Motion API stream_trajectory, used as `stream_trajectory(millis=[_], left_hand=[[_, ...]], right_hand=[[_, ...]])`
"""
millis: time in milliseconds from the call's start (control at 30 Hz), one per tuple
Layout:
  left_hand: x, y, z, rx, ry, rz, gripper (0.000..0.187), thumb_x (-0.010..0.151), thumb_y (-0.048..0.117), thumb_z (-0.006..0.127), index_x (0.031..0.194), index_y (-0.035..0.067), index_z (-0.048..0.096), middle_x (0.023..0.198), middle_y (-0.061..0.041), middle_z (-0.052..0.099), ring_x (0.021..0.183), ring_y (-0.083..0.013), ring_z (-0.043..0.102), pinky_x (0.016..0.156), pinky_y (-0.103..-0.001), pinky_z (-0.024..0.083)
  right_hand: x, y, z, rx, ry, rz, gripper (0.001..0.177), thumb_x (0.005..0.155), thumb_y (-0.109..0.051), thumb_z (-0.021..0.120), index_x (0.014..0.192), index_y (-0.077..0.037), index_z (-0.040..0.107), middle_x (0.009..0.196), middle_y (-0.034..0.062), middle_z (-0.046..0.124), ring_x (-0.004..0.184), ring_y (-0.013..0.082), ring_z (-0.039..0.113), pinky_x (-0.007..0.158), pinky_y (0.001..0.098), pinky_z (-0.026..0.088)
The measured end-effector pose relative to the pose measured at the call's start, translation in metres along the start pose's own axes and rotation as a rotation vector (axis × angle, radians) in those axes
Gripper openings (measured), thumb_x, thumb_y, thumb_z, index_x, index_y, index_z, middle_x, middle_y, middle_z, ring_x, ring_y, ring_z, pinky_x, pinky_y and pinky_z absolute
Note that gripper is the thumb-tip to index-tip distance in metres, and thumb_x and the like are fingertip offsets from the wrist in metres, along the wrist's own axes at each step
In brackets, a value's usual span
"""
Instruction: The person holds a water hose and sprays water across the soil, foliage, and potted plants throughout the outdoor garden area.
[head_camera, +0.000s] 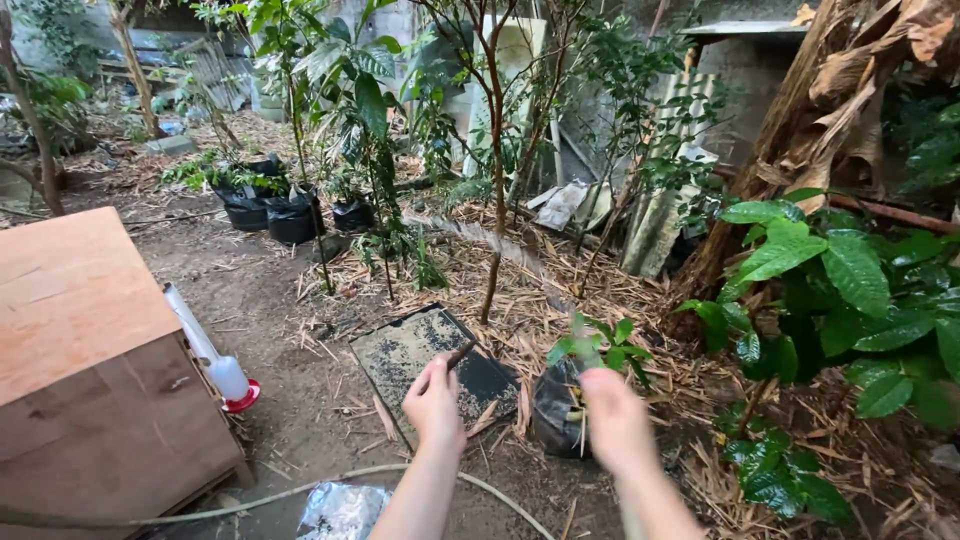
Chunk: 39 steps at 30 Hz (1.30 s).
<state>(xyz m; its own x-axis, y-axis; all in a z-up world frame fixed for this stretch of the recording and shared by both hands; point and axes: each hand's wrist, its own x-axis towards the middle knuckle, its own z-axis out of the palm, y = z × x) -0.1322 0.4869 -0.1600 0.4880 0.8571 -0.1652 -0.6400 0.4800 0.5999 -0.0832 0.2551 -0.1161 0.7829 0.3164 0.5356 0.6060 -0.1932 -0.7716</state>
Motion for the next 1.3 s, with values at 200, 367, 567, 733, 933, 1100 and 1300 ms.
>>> stream_trajectory(millis=[200,367,567,733,933,1100,1300], left_hand=[[0.015,-0.026,-0.013,-0.039,0.028,0.001,0.023,0.094,0.01,0.071,0.108,-0.007,0.072,0.099,-0.009,0.071,0.079,-0.0108,0.066,0.069,-0.019,0.056],[0.009,-0.016,-0.018,0.05,0.038,-0.003,0.022,0.094,0.011,0.072,0.108,-0.006,0.075,0.097,-0.011,0.071,0.075,-0.0126,0.064,0.064,-0.02,0.053],[0.013,-0.015,-0.039,0.07,0.114,0.011,0.023,0.094,0.012,0.07,0.107,-0.006,0.074,0.097,-0.01,0.072,0.076,-0.013,0.068,0.065,-0.021,0.055],[0.014,-0.063,-0.037,0.092,0.042,-0.056,0.025,0.095,0.013,0.074,0.109,-0.007,0.075,0.095,-0.011,0.069,0.075,-0.0146,0.063,0.063,-0.022,0.049],[-0.013,-0.051,0.022,0.072,-0.07,-0.147,0.027,0.093,0.013,0.074,0.109,-0.008,0.072,0.103,-0.012,0.069,0.085,-0.0162,0.067,0.076,-0.024,0.057],[-0.03,-0.078,0.065,0.005,-0.172,-0.177,0.029,0.092,0.012,0.072,0.11,-0.01,0.069,0.108,-0.013,0.07,0.095,-0.0184,0.07,0.088,-0.028,0.061],[-0.076,-0.084,0.102,0.014,-0.306,-0.228,0.03,0.094,0.014,0.072,0.109,-0.012,0.069,0.109,-0.014,0.069,0.099,-0.0202,0.068,0.092,-0.031,0.06]], right_hand=[[-0.018,-0.012,0.022,-0.056,0.008,0.176,0.026,0.101,-0.025,0.052,0.101,-0.006,0.07,0.083,0.0079,0.069,0.079,0.0193,0.066,0.075,0.037,0.054],[-0.046,0.056,0.08,0.145,-0.073,-0.174,0.018,0.1,-0.014,0.058,0.107,-0.002,0.07,0.1,0.0077,0.073,0.094,0.0192,0.068,0.082,0.0355,0.053],[-0.017,0.036,-0.058,-0.138,0.221,0.576,0.03,0.11,-0.026,0.052,0.123,-0.007,0.071,0.087,0.0228,0.068,0.074,0.033,0.062,0.071,0.0448,0.05],[-0.039,0.07,0.005,-0.062,0.105,0.379,0.028,0.1,-0.027,0.054,0.113,-0.007,0.069,0.097,0.0071,0.074,0.09,0.016,0.069,0.083,0.0325,0.052],[-0.015,0.085,-0.09,-0.131,0.4,0.23,0.027,0.099,-0.023,0.059,0.112,-0.004,0.072,0.097,0.0101,0.074,0.089,0.0187,0.067,0.082,0.0344,0.052],[-0.011,0.046,-0.123,-0.09,0.57,0.296,0.028,0.105,-0.026,0.06,0.121,-0.005,0.071,0.092,0.0116,0.07,0.08,0.0244,0.062,0.074,0.0402,0.048],[-0.024,0.029,-0.14,-0.04,0.422,-0.056,0.026,0.1,-0.024,0.062,0.112,-0.003,0.07,0.107,0.0076,0.074,0.101,0.0168,0.068,0.09,0.0335,0.053]])
